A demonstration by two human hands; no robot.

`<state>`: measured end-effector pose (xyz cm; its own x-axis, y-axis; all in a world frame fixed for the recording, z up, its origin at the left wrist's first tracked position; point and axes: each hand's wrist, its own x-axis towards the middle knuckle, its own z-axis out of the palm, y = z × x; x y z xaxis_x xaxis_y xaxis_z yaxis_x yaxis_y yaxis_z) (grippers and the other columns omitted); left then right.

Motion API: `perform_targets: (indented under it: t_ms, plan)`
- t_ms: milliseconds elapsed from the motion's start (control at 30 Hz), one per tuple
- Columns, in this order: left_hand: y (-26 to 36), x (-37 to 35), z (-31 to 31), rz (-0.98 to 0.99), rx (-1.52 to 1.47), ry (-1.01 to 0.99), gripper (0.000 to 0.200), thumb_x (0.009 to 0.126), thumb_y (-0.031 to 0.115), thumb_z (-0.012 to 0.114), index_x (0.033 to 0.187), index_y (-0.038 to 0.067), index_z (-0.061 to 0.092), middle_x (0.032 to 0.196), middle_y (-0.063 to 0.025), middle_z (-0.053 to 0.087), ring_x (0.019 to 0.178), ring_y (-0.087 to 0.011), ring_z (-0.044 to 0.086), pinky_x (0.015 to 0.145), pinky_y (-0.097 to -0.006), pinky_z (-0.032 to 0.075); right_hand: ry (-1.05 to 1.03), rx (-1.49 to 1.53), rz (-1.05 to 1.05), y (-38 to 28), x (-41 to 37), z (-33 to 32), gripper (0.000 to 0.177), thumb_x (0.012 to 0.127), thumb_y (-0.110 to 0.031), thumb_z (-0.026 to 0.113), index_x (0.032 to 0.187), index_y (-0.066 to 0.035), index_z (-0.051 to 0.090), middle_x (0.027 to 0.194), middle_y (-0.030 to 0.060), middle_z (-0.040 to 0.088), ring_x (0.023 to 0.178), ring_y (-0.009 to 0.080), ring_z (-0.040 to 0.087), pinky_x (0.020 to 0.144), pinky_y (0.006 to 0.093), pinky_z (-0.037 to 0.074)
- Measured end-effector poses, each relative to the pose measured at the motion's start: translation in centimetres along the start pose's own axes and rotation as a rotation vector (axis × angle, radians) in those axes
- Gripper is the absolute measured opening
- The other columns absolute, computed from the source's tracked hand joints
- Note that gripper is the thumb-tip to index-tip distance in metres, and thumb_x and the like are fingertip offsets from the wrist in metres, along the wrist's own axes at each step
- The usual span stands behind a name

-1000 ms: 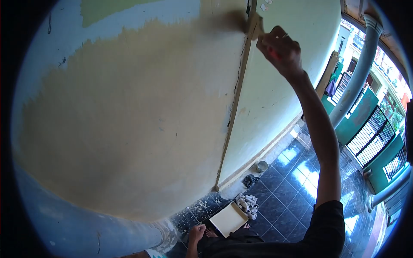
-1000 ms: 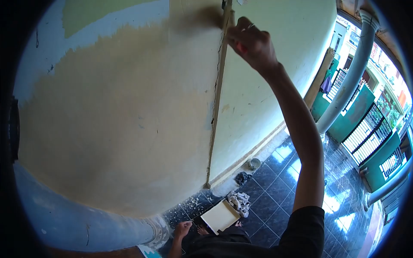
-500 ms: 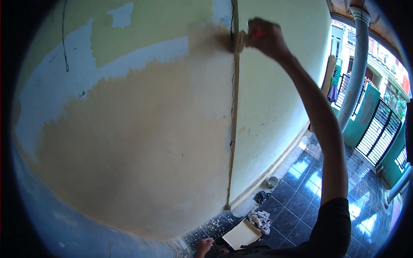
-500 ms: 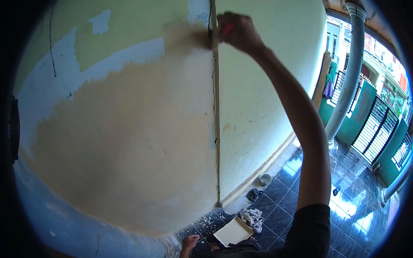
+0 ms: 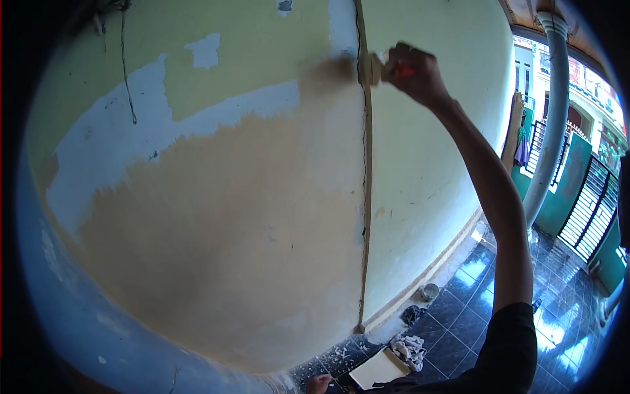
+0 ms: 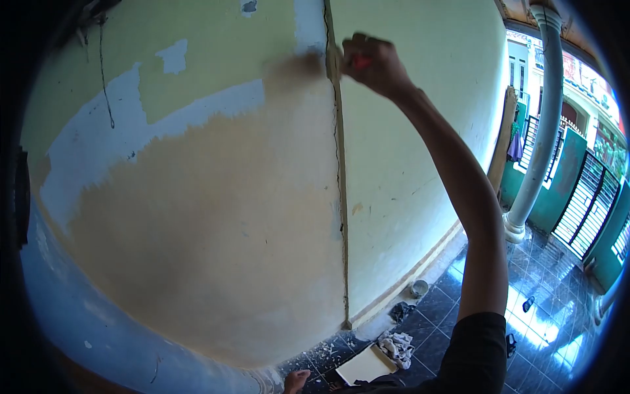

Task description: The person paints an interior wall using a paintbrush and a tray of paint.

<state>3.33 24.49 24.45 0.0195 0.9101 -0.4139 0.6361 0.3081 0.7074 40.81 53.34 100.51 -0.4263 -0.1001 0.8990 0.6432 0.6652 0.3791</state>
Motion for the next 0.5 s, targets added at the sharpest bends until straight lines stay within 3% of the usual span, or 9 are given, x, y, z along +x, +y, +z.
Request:
perform_targets:
  t_ms: [33,67,200,267,333,400,433,500]
  plan:
    - [-0.4,0.7,0.4,0.002,0.001,0.004,0.035,0.086,0.046,0.065,0.107,0.02,0.074,0.101,-0.0081,0.073,0.1,-0.0295,0.067,0.088,-0.0414,0.052,0.096,0.009,-0.032,0.4,1.7,-0.2,0.019,0.068,0.0,0.077,0.073,-0.004,0.059,0.073,0.0049,0.058,0.064,0.0182,0.058,0.059,0.0305,0.047]
    - [-0.6,1.2,0.7,-0.048,0.033,0.054,0.035,0.085,0.048,0.066,0.104,0.021,0.075,0.096,-0.0088,0.073,0.095,-0.0285,0.069,0.084,-0.0389,0.053,0.101,0.015,0.048,0.6,2.7,-0.4,0.018,0.068,0.0,0.076,0.074,-0.004,0.059,0.074,0.0054,0.059,0.064,0.0179,0.059,0.06,0.0301,0.048]
    - [-0.2,1.2,0.7,-0.041,0.025,0.134,0.035,0.083,0.05,0.067,0.102,0.021,0.076,0.092,-0.0101,0.073,0.09,-0.0278,0.071,0.08,-0.0364,0.055,0.015,-0.03,0.167,-0.1,0.3,1.4,0.017,0.073,-0.001,0.075,0.074,-0.004,0.058,0.074,0.0053,0.062,0.067,0.0151,0.064,0.061,0.0301,0.052]
    - [-3.1,3.2,1.9,-0.002,0.004,0.148,0.036,0.085,0.049,0.066,0.104,0.02,0.075,0.095,-0.0103,0.073,0.092,-0.0285,0.07,0.082,-0.038,0.054,-0.107,0.198,0.357,-1.5,-2.2,1.2,0.016,0.076,-0.002,0.074,0.072,-0.004,0.059,0.073,0.0049,0.065,0.066,0.014,0.068,0.061,0.0275,0.056]
    - [-4.4,3.9,2.6,0.038,-0.021,0.167,0.036,0.086,0.047,0.065,0.106,0.019,0.074,0.098,-0.0105,0.073,0.094,-0.0292,0.069,0.085,-0.0396,0.054,-0.059,0.063,0.363,-2.4,-2.1,0.2,0.013,0.078,-0.006,0.075,0.077,-0.004,0.063,0.076,0.0047,0.068,0.07,0.0136,0.069,0.064,0.0273,0.056]
    - [-4.4,3.8,2.7,0.048,-0.02,0.168,0.035,0.086,0.046,0.065,0.106,0.018,0.074,0.098,-0.0106,0.073,0.095,-0.0291,0.069,0.085,-0.0394,0.054,0.127,0.003,0.336,-2.4,-0.6,-0.1,0.011,0.081,-0.011,0.075,0.085,-0.006,0.066,0.081,0.0041,0.071,0.073,0.0126,0.069,0.067,0.0277,0.056]
    - [-4.5,3.7,2.7,0.049,-0.014,0.165,0.035,0.086,0.045,0.066,0.106,0.018,0.074,0.099,-0.0107,0.073,0.095,-0.029,0.069,0.085,-0.0392,0.054,0.149,0.085,0.415,-2.4,0.0,-0.1,0.016,0.083,-0.017,0.076,0.092,-0.007,0.068,0.084,0.0031,0.072,0.074,0.0145,0.069,0.07,0.0281,0.056]
    - [-4.6,3.5,2.8,0.059,-0.006,0.165,0.033,0.087,0.044,0.066,0.106,0.017,0.074,0.099,-0.0109,0.073,0.095,-0.029,0.068,0.086,-0.0389,0.053,0.144,0.063,0.361,-1.1,-0.5,0.9,0.017,0.083,-0.018,0.076,0.093,-0.007,0.068,0.085,0.0031,0.072,0.074,0.016,0.07,0.07,0.0287,0.056]
